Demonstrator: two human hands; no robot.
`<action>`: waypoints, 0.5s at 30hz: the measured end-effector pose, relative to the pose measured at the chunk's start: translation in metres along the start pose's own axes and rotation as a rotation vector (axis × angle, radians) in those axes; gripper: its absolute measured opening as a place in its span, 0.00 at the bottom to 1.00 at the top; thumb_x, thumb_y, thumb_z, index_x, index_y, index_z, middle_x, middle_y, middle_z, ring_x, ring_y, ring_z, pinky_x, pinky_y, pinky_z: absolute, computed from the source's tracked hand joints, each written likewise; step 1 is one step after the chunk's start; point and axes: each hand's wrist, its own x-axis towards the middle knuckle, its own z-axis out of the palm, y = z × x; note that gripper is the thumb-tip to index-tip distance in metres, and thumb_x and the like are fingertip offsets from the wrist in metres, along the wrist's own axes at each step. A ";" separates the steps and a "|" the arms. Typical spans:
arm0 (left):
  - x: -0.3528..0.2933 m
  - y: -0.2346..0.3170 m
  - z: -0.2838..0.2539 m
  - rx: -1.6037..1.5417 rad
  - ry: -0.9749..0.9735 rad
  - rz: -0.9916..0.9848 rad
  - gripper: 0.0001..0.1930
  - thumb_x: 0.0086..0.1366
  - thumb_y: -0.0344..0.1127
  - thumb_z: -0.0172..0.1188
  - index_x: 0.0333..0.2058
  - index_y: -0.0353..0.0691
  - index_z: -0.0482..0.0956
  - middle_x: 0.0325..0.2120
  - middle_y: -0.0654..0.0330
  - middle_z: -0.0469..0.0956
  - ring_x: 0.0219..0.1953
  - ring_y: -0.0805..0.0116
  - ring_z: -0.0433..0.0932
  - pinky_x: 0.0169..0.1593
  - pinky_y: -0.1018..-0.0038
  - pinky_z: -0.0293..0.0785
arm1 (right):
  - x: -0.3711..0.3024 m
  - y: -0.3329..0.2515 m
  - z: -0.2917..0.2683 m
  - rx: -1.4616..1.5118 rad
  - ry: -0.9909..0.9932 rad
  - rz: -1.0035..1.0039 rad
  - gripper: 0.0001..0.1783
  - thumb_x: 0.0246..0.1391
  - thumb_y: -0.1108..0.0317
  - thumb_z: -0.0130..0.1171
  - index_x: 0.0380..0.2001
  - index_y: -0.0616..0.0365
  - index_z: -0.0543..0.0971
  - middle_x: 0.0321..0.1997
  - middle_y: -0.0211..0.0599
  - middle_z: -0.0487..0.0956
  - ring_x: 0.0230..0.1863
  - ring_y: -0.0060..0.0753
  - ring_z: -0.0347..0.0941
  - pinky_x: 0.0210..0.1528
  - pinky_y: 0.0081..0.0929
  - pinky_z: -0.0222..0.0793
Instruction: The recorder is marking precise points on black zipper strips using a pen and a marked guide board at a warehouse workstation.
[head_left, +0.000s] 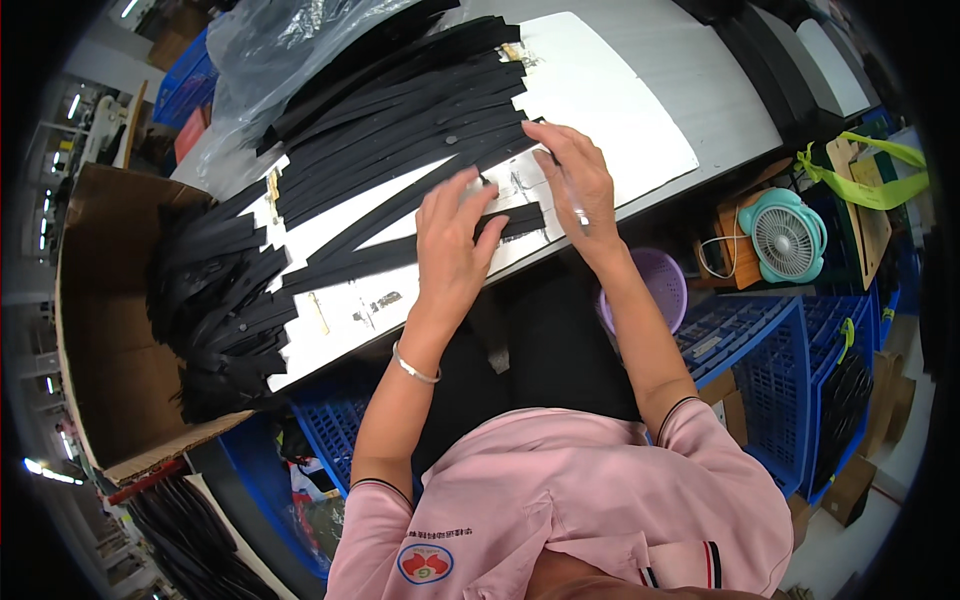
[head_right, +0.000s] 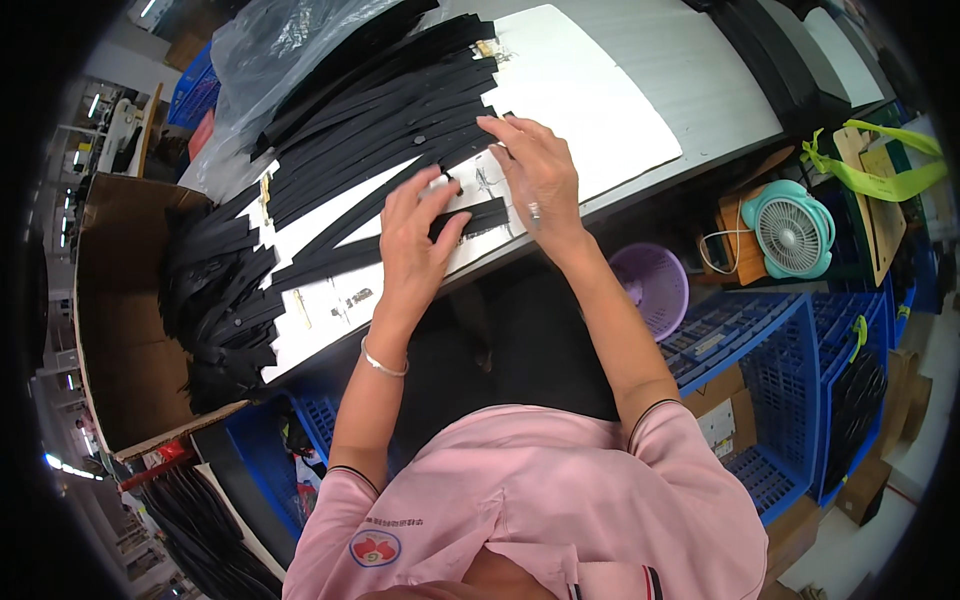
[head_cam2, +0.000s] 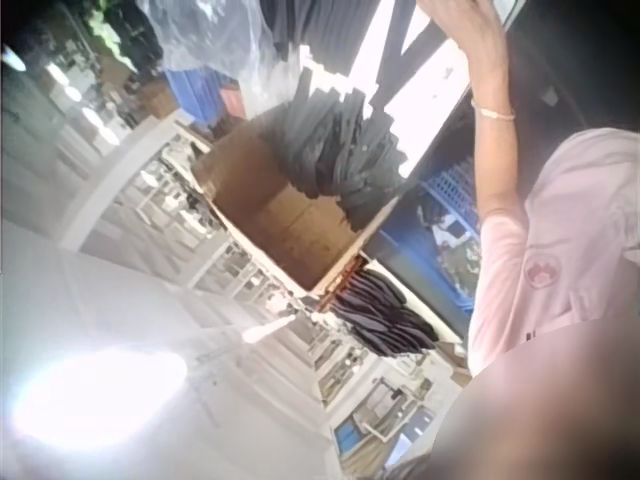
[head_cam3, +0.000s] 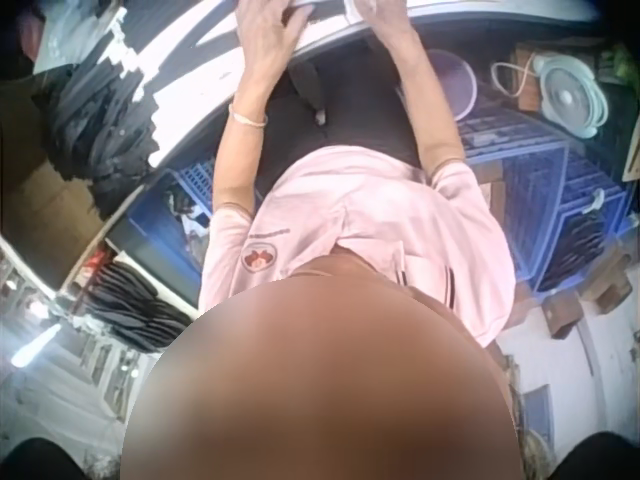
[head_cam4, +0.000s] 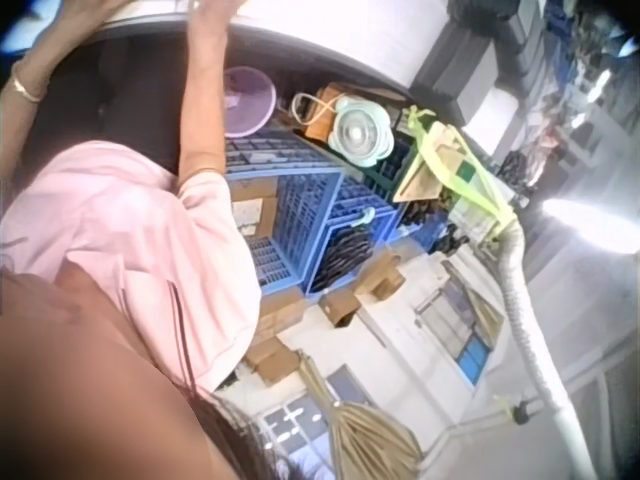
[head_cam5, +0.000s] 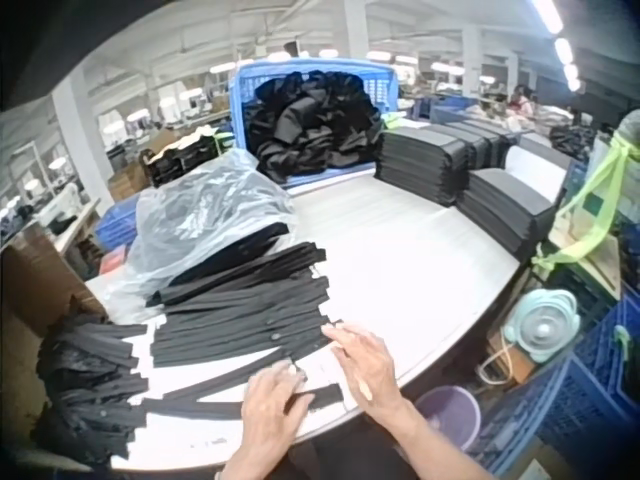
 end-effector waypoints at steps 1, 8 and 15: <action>0.009 0.003 0.004 0.046 0.062 0.049 0.17 0.61 0.32 0.69 0.49 0.37 0.82 0.52 0.51 0.78 0.57 0.52 0.74 0.61 0.58 0.65 | 0.002 -0.001 -0.001 -0.212 -0.022 -0.153 0.18 0.59 0.74 0.64 0.53 0.53 0.81 0.47 0.41 0.85 0.55 0.39 0.79 0.53 0.33 0.71; 0.013 -0.010 0.013 0.091 0.000 0.084 0.17 0.63 0.36 0.68 0.49 0.36 0.83 0.53 0.52 0.80 0.60 0.52 0.73 0.64 0.59 0.62 | -0.013 0.002 -0.008 -0.355 -0.213 -0.152 0.17 0.59 0.74 0.62 0.52 0.57 0.79 0.53 0.40 0.83 0.60 0.43 0.75 0.63 0.44 0.62; -0.015 0.009 0.014 0.038 0.070 0.003 0.06 0.59 0.31 0.71 0.34 0.38 0.86 0.45 0.58 0.84 0.51 0.60 0.79 0.55 0.67 0.67 | -0.055 -0.010 -0.030 -0.383 -0.209 -0.170 0.26 0.50 0.80 0.68 0.54 0.56 0.79 0.53 0.36 0.84 0.59 0.40 0.77 0.67 0.46 0.60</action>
